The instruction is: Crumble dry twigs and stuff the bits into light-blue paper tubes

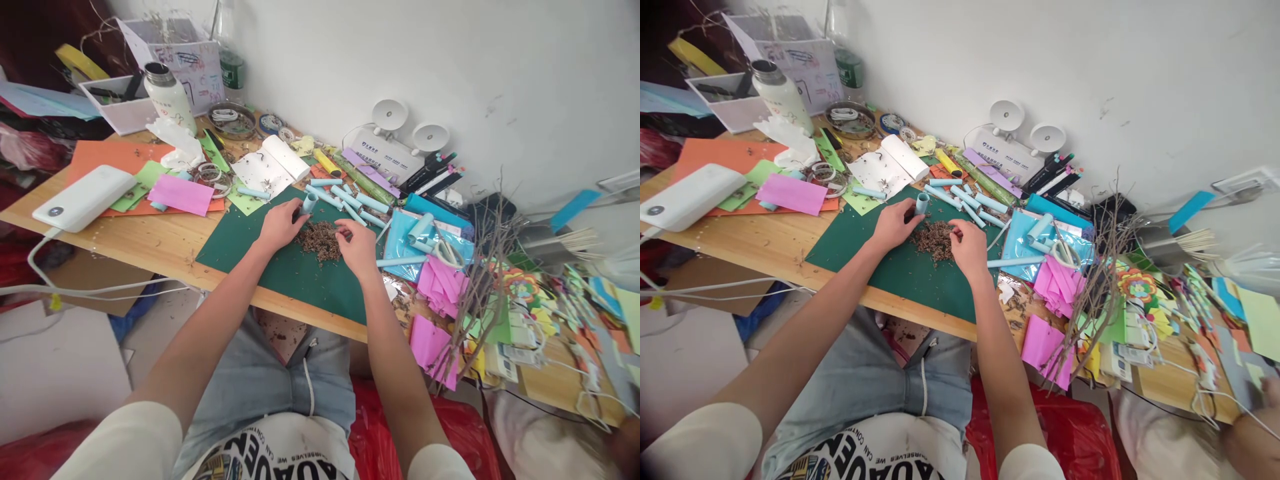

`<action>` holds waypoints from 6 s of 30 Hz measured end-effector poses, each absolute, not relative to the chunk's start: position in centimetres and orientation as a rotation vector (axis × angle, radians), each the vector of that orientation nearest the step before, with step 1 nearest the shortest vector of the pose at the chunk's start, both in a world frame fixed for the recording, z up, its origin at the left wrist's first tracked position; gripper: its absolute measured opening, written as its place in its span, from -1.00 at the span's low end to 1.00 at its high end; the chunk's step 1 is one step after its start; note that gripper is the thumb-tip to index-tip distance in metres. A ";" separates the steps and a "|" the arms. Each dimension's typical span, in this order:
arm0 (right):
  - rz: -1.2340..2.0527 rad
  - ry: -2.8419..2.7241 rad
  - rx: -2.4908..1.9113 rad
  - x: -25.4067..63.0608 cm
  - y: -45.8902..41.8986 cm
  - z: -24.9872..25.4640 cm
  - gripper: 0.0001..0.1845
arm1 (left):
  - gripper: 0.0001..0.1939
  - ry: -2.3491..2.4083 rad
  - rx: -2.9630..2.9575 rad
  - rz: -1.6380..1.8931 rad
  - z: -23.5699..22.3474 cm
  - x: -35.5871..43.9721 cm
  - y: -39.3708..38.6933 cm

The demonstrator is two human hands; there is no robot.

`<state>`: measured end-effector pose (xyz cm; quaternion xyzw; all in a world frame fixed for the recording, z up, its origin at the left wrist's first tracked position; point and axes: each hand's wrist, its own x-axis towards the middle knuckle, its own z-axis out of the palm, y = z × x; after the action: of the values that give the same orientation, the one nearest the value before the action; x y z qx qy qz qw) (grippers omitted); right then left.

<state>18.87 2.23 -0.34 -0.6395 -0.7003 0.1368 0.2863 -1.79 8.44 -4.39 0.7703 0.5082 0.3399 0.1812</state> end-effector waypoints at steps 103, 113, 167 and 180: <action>0.498 -1.800 -1.420 13.5 8.2 4.9 -0.96 | -0.81 1.394 1.998 0.956 -3.9 -2.2 8.5; 0.379 -2.151 -1.339 14.1 8.6 4.6 -0.68 | -0.81 1.372 2.041 0.988 -4.2 -2.4 8.7; 0.382 -1.877 -1.853 18.0 -0.8 -2.4 -0.72 | -0.76 1.394 1.973 0.970 -4.4 -2.3 8.7; 0.175 -1.689 -1.731 17.7 -1.2 -1.6 -0.70 | -0.76 1.395 1.974 0.963 -4.3 -2.3 8.7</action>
<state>17.67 -1.23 -1.64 -0.6684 -0.6524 0.0675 0.3507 -2.30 8.74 -4.27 0.7311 0.5168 0.3569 0.2666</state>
